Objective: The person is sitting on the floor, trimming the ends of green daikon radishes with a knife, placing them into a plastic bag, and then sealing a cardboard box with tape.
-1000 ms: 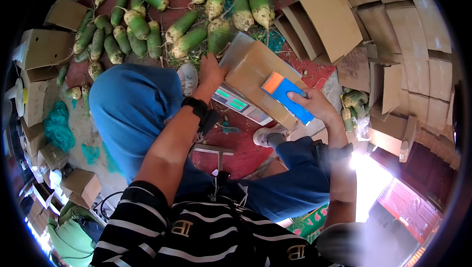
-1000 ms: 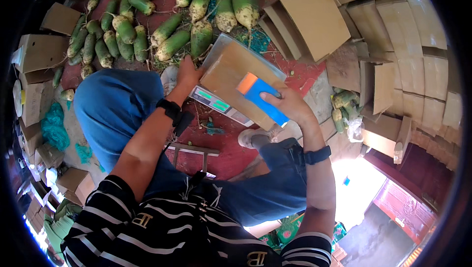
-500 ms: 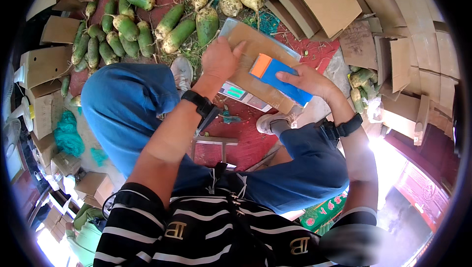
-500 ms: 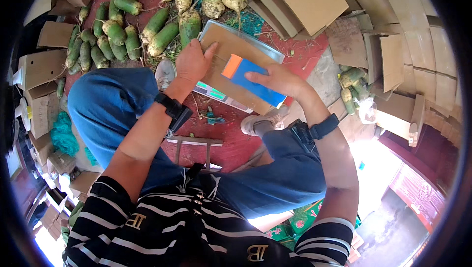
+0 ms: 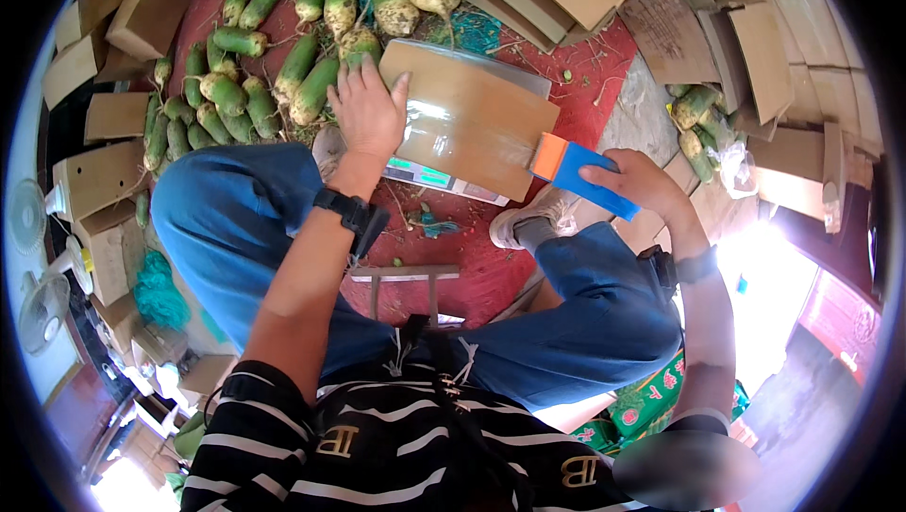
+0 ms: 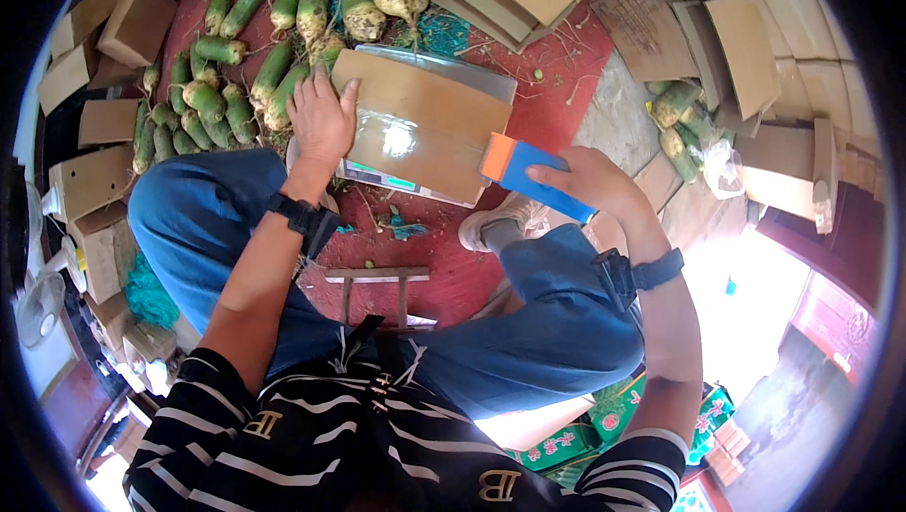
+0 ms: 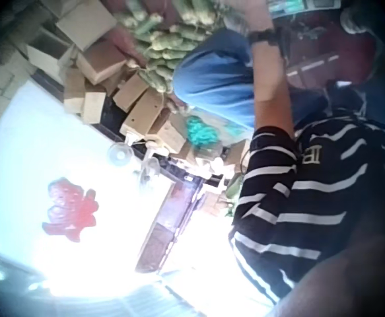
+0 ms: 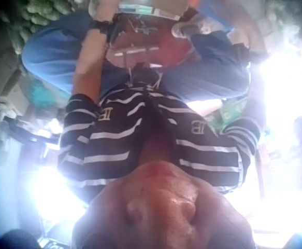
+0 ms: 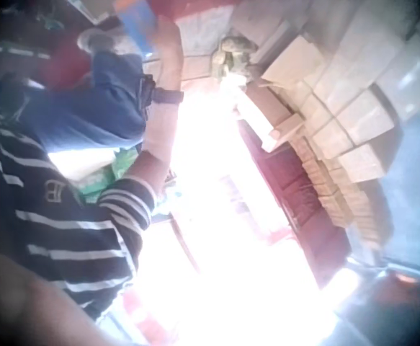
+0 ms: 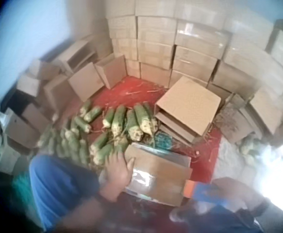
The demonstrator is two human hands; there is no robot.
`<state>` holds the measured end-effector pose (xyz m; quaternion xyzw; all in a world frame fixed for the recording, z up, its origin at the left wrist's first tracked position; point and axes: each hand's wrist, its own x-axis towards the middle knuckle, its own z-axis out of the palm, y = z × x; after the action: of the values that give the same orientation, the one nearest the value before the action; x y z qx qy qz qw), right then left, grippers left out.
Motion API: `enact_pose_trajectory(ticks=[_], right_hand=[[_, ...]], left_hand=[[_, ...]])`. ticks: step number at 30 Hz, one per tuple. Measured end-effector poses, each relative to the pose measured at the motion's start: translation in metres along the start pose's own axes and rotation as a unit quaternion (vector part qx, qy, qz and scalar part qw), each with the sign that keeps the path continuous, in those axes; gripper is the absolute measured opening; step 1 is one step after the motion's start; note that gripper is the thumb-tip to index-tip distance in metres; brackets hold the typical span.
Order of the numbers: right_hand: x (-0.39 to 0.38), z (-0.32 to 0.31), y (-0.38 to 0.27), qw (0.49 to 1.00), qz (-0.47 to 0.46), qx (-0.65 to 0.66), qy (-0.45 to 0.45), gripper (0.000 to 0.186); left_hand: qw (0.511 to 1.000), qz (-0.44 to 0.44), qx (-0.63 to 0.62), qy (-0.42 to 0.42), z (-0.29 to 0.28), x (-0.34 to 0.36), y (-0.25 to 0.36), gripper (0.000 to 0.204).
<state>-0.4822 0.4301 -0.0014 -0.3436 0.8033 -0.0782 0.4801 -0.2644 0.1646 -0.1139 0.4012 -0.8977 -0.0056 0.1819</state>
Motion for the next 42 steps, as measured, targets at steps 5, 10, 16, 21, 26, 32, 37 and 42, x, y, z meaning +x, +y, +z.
enact_pose_trajectory(ticks=[5,10,16,21,26,32,37,42], right_hand=[[0.011,0.005,0.024,0.999,-0.029,-0.001,-0.014,0.064],[0.014,0.012,0.044,0.997,-0.052,0.046,-0.018,0.061],[0.011,0.026,0.065,0.989,-0.103,0.107,-0.014,0.06],[-0.002,0.025,0.124,0.992,-0.089,0.087,-0.006,0.061],[0.019,0.043,0.139,0.997,-0.069,0.02,0.023,0.068],[0.068,0.056,0.103,0.997,-0.075,-0.01,-0.01,0.071],[0.079,0.044,0.084,0.997,-0.061,0.003,-0.049,0.072],[0.113,0.086,0.07,0.997,-0.027,-0.068,-0.026,0.058]], left_hand=[[0.973,0.19,-0.05,-0.122,0.001,-0.032,0.089,0.068],[0.958,0.215,-0.122,-0.148,0.003,-0.041,0.133,0.064],[0.956,0.237,-0.094,-0.147,0.006,-0.042,0.131,0.059],[0.953,0.25,-0.085,-0.145,0.002,-0.041,0.132,0.061],[0.947,0.271,-0.083,-0.149,-0.004,-0.04,0.138,0.078],[0.946,0.259,-0.07,-0.181,0.0,-0.047,0.158,0.086],[0.946,0.261,-0.057,-0.185,0.003,-0.047,0.16,0.085],[0.945,0.257,-0.048,-0.196,0.0,-0.047,0.165,0.083]])
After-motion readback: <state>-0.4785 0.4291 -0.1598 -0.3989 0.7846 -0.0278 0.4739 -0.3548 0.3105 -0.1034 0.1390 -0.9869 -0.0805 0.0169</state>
